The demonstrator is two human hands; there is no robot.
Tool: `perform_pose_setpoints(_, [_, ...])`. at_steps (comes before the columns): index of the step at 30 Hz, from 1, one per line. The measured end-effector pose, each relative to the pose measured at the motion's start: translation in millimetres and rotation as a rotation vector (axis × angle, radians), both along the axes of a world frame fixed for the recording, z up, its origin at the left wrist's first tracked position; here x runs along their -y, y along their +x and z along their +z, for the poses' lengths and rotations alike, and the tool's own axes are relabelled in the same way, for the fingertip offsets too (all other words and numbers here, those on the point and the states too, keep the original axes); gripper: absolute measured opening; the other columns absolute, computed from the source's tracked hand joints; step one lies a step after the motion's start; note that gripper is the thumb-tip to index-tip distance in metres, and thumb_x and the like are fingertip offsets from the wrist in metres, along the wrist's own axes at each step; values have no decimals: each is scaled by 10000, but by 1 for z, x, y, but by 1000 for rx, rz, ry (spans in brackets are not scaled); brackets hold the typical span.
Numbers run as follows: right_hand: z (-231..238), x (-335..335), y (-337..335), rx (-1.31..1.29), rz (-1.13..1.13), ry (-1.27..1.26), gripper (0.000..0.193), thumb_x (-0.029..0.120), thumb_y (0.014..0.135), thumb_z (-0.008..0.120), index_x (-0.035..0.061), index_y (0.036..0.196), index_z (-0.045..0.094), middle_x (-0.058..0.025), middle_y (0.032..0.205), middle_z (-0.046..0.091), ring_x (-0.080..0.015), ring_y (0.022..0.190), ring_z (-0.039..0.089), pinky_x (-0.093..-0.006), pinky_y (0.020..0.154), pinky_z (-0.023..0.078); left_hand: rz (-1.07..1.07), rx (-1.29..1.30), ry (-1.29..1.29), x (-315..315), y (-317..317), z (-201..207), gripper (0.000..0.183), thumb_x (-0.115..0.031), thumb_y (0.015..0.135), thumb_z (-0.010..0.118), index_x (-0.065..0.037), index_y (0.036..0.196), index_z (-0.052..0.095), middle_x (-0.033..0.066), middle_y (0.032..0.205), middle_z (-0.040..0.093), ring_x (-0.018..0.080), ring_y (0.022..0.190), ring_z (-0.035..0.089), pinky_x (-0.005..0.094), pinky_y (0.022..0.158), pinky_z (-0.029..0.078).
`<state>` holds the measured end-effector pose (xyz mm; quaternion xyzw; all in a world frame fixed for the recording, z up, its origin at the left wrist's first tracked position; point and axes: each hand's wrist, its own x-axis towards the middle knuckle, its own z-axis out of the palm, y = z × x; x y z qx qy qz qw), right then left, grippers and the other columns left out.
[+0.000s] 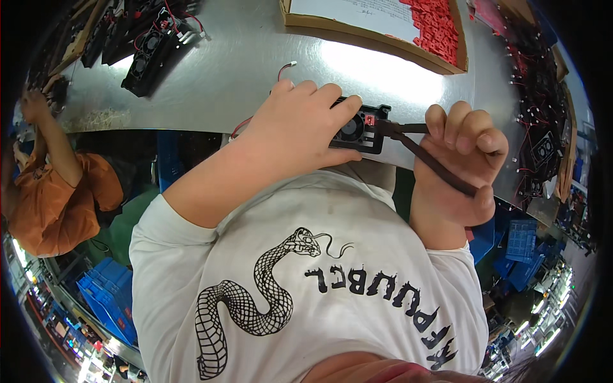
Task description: The recorder is assembling small electronic components, likely cooling fans, by attaching red plastic parts and manipulating wires.
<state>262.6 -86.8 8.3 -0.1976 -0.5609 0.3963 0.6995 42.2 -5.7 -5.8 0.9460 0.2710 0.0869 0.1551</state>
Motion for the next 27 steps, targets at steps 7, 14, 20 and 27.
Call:
perform_pose_setpoints(7, [3, 4, -10, -2, -110, -69, 519, 471, 878, 635, 133, 1268, 581, -16, 963, 439, -169, 885, 404, -356, 782, 331, -9, 58, 25, 2, 0, -1, 653, -546, 793, 785, -134, 1274, 630, 63, 1027, 655, 257, 934, 656, 411, 800, 463])
perform_pose_setpoints(14, [5, -8, -14, -157, -128, -85, 244, 352, 967, 538, 126, 1060, 547, -13, 913, 426, -166, 813, 373, -346, 740, 314, 25, 2, 148, 10, 3, 0, 695, -505, 755, 815, -140, 1311, 616, 34, 1056, 622, 239, 886, 615, 409, 791, 442])
perform_pose_setpoints(20, [21, -33, -28, -432, -444, -344, 195, 306, 982, 510, 122, 1038, 541, -23, 927, 428, -168, 842, 391, -362, 787, 364, 111, 40, 257, 14, 7, -2, 682, -497, 752, 805, -124, 1296, 632, 23, 1011, 591, 223, 811, 579, 404, 728, 432])
perform_pose_setpoints(27, [-23, -13, 29, 423, -459, 274, 493, 392, 862, 776, 122, 1201, 541, -88, 1039, 537, -237, 857, 485, -423, 767, 417, 306, 42, 215, -58, -7, 45, 606, -342, 752, 845, -69, 1262, 665, 144, 1135, 710, 349, 1031, 675, 453, 879, 526])
